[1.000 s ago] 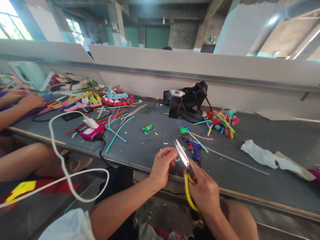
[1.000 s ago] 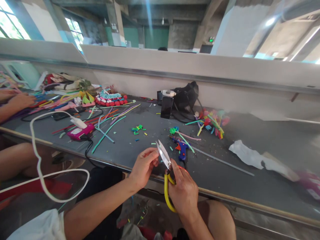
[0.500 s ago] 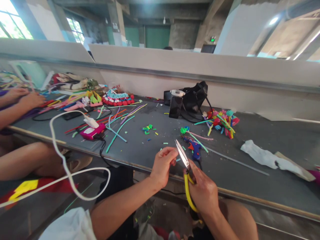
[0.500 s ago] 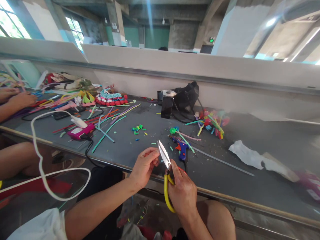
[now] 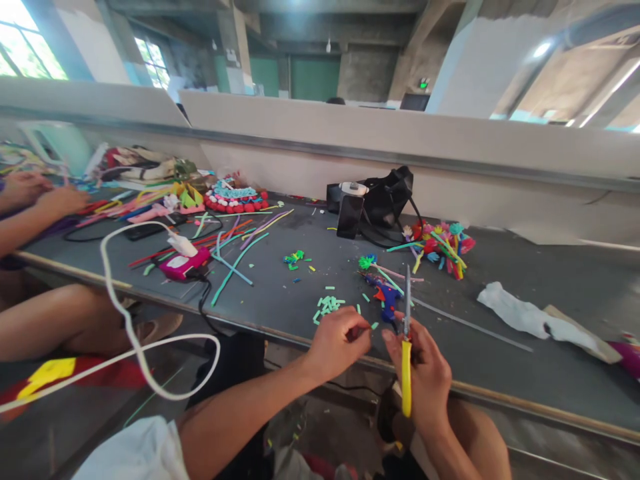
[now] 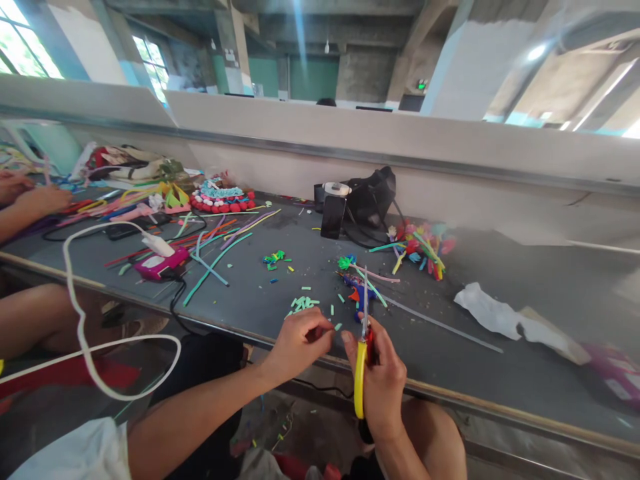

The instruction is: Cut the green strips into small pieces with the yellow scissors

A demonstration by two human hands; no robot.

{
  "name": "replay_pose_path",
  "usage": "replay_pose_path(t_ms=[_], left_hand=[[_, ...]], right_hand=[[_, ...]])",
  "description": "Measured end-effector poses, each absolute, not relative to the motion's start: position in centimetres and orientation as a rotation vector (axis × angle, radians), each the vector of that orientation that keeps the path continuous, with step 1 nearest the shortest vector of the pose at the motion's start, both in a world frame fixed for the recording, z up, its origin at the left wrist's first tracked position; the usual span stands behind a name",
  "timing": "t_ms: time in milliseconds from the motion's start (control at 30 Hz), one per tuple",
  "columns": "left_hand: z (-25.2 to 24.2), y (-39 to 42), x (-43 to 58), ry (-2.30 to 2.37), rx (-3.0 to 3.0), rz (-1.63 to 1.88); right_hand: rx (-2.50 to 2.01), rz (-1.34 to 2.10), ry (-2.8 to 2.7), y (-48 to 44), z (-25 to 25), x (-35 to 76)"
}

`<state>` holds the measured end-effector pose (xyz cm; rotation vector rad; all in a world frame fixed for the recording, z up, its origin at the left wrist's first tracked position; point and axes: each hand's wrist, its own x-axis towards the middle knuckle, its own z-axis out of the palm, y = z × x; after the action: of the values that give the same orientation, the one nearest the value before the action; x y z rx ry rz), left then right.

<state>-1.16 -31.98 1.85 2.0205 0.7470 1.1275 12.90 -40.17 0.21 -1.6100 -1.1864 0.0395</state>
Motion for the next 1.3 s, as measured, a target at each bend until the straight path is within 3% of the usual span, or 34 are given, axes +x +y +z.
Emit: replay_pose_path(t_ms=[200, 433, 667, 833, 1133, 1300], left_hand=[[0.7, -32.7, -1.0, 0.578, 2.555, 1.243], [0.7, -32.8, -1.2, 0.592, 2.702, 1.0], [1.5, -32.9, -0.9, 0.625, 2.134, 0.927], [1.8, -31.5, -1.1, 0.652, 1.338, 0.513], [1.3, -30.8, -1.8, 0.56, 1.213, 0.408], [1.9, -30.7, -1.7, 0.567, 1.044, 0.555]], right_hand=[[-1.546, 0.149, -1.116, -40.4, 0.0, 12.6], [-1.538, 0.151, -1.16, -40.3, 0.0, 12.9], [-1.539, 0.144, -1.208, -40.1, 0.2, 12.8], [-1.503, 0.156, -1.215, -40.2, 0.6, 12.9], [-1.479, 0.16, -1.335, -40.5, 0.8, 12.7], [-1.489, 0.162, -1.334, -40.5, 0.8, 12.6]])
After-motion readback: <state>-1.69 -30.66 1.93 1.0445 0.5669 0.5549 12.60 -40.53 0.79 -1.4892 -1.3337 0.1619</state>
